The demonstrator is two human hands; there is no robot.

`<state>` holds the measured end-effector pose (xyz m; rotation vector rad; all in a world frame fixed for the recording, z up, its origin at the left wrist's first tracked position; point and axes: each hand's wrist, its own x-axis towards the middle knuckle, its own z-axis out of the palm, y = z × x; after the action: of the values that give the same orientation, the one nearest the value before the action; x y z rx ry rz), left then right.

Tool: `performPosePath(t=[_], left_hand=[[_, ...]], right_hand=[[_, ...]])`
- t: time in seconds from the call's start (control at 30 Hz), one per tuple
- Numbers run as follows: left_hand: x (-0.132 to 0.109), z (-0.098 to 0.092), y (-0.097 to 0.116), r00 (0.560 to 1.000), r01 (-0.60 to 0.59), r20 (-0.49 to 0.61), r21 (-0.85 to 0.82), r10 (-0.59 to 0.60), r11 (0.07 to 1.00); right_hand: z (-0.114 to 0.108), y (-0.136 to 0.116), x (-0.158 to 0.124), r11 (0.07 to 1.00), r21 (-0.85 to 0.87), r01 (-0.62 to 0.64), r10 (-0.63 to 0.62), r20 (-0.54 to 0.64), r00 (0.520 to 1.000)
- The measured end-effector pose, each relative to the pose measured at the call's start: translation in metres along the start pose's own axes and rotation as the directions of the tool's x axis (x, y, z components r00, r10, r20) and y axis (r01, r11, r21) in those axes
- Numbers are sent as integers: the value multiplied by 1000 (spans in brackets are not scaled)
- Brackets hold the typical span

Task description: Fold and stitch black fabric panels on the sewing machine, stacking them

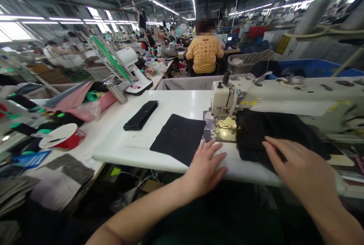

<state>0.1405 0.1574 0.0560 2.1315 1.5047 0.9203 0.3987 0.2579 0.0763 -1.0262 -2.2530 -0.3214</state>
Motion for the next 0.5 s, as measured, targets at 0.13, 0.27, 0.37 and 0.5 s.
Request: performPosePath(t=[0.13, 0.27, 0.37, 0.5], left_hand=[[-34, -36, -37, 959, 283, -42, 157, -279, 946], [-49, -40, -60, 942, 280, 107, 269, -317, 922], [-58, -37, -65, 967, 86, 211, 258, -143, 962], [-68, -41, -75, 956, -91, 293, 268, 9, 959]], right_hand=[[23, -34, -3, 971, 230, 70, -82, 42, 996], [52, -72, 7, 909, 413, 55, -125, 145, 982], [69, -93, 14, 863, 506, 15, -145, 218, 965], [82, -96, 12, 815, 579, 41, -265, 309, 913]])
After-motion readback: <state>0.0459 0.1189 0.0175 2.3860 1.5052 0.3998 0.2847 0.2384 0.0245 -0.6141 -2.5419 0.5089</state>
